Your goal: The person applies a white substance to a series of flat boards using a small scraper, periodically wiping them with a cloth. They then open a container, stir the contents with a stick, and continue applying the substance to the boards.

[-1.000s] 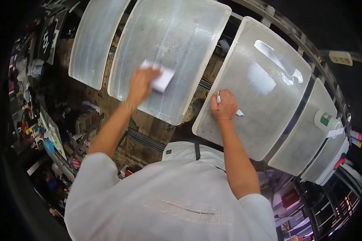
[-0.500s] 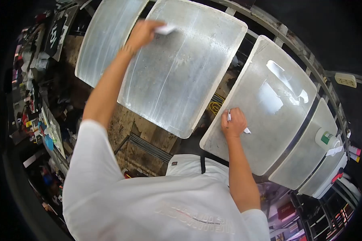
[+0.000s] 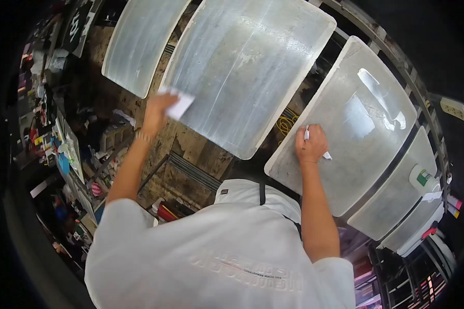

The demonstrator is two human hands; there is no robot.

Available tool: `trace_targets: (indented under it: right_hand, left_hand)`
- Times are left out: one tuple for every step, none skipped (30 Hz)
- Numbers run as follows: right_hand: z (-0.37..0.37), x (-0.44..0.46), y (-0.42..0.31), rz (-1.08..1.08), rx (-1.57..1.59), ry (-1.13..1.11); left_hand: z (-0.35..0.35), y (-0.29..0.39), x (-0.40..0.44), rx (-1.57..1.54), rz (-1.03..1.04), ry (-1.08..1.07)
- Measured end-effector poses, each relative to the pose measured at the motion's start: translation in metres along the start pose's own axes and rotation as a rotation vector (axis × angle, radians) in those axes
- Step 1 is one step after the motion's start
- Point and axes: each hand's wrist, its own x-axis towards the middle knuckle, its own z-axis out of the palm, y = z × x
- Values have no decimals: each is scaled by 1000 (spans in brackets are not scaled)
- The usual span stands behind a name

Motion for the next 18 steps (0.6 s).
trace_targets:
  right_hand:
    - [0,1,0,-5,4,2]
    - [0,0,-1,0,-8,6]
    - [0,2,-2,3,-20,13]
    - [0,1,-3,-2,-19,19]
    - [-1,-1,-2,-2,-3,16]
    - [-1,4,0,-5,7,25]
    - [-2,5,1,-6,-7,35]
    - [-2,3,0,12,5,26]
    - [-2,5,-2,27,21,27]
    - [-5,6,-3,25,47,18]
    - [-9,6,0,21,36,35]
    - [-11,7,4,128,228,-12]
    - [-14,8,9,233,420,-62]
    - [-19,2,11,224,411,-47]
    - [-25,-10,7,186,370,-8]
    - [-31,-22,4,146,331,31]
    - [-34,-39,2,102,338,16]
    - [-38,-55,-1,49,354,0]
  left_hand:
    - [-18,24,-40,44,-56,-47]
    - [-28,30,-82,50,-121,-187]
    - [-33,32,-114,55,-184,-321]
    - [-40,42,-131,58,-183,-314]
    - [-44,49,-140,-5,-225,-233]
    - [-41,49,-137,-71,-256,-143]
    - [-42,55,-119,-81,-244,-136]
    - [-48,65,-84,-26,-169,-58]
    - [-50,70,-44,34,-90,29]
    - [-43,72,-4,-38,-28,33]
    - [-31,71,40,-111,35,37]
    - [-17,69,85,-82,127,53]
    - [-7,76,131,-23,185,100]
    - [0,82,175,-52,173,105]
    - [13,79,219,-13,203,127]
    - [26,76,257,29,229,152]
    - [37,76,288,60,155,123]
    - [43,79,308,101,72,100]
